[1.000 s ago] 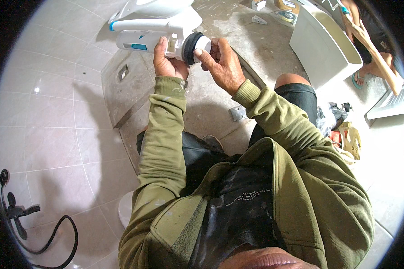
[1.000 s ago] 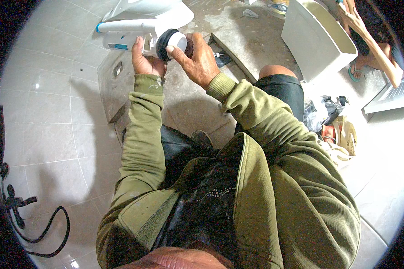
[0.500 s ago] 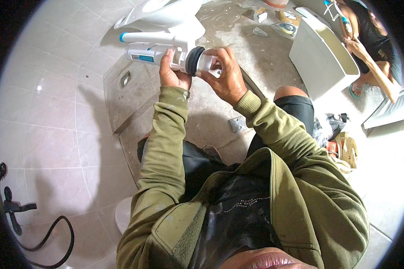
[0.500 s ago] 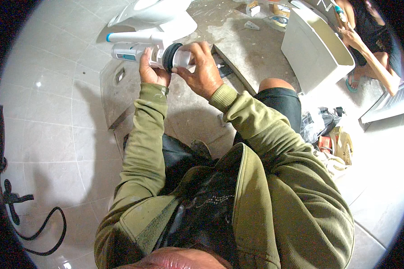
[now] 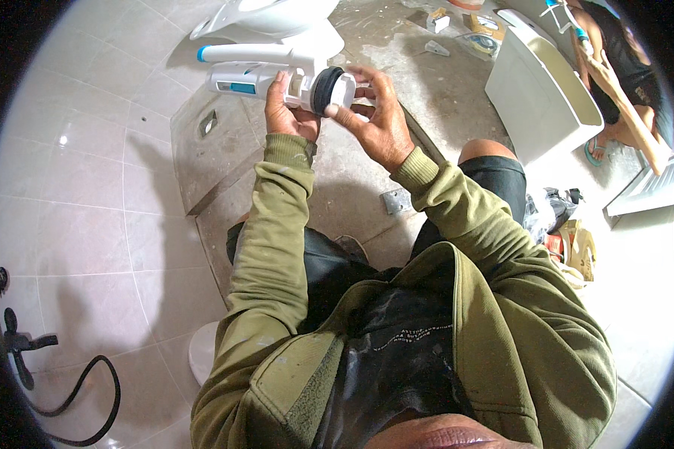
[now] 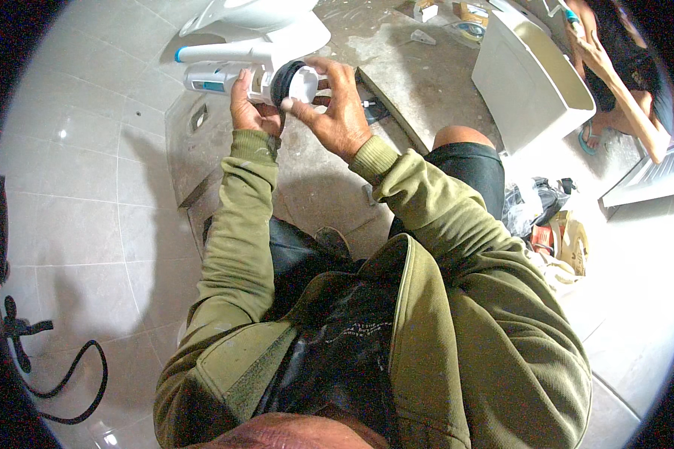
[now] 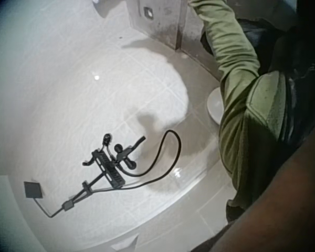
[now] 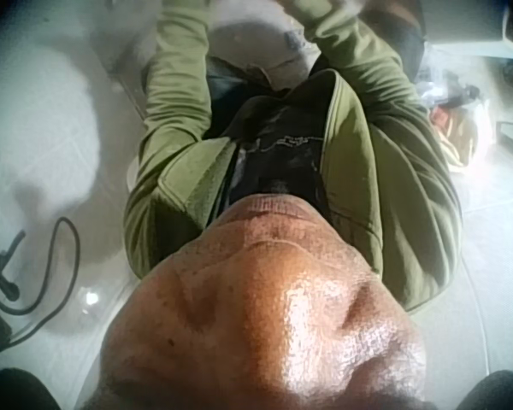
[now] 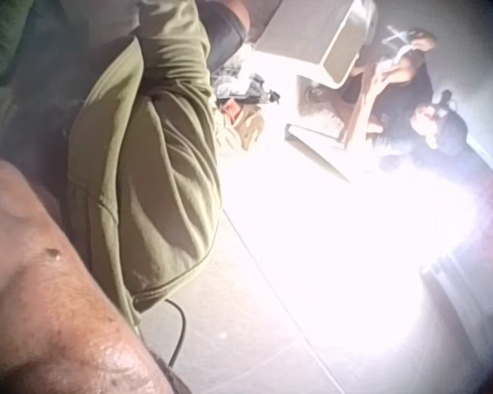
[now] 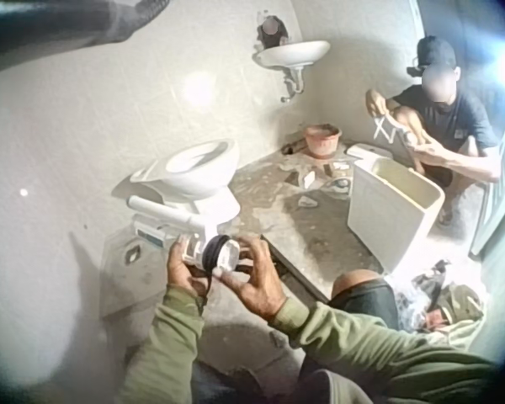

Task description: The person prepares a flush valve assembly by removing and reattaching its seals and nuts, then places the assembly into a toilet tank.

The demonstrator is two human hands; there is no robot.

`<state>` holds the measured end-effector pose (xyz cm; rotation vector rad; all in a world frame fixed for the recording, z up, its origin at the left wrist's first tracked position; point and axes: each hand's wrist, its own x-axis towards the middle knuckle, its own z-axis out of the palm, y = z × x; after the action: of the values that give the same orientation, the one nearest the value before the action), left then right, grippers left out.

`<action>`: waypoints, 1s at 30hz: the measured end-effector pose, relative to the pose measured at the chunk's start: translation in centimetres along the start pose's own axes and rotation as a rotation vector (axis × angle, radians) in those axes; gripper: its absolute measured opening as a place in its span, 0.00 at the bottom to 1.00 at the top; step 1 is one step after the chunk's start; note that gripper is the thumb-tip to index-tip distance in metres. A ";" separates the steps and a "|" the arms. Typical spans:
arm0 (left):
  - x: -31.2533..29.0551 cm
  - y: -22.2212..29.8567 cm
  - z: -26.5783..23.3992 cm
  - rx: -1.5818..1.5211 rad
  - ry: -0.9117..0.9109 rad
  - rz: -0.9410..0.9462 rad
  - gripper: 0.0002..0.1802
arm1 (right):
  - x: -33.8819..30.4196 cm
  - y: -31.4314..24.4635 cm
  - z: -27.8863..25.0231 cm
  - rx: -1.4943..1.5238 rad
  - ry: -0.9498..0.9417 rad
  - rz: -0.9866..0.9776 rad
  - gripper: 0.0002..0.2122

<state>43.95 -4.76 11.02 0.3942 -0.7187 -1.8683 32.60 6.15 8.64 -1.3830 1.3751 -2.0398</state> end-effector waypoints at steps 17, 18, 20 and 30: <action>0.5 -0.3 -0.7 0.037 -0.018 0.019 0.24 | 0.5 -0.8 -1.0 0.208 -0.194 0.536 0.29; 0.4 -0.4 -0.3 0.035 -0.021 0.016 0.24 | 0.4 -0.3 -1.0 0.063 -0.180 0.291 0.30; 0.2 -0.7 0.6 0.047 0.034 0.015 0.24 | 0.4 0.8 -1.3 -0.027 -0.167 0.049 0.34; 0.0 -0.1 0.2 0.038 0.013 0.034 0.24 | 0.2 0.6 -0.7 0.056 -0.162 0.219 0.35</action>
<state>43.74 -4.66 11.14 0.4155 -0.7490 -1.8205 31.72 6.09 8.19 -1.2812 1.3261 -1.7729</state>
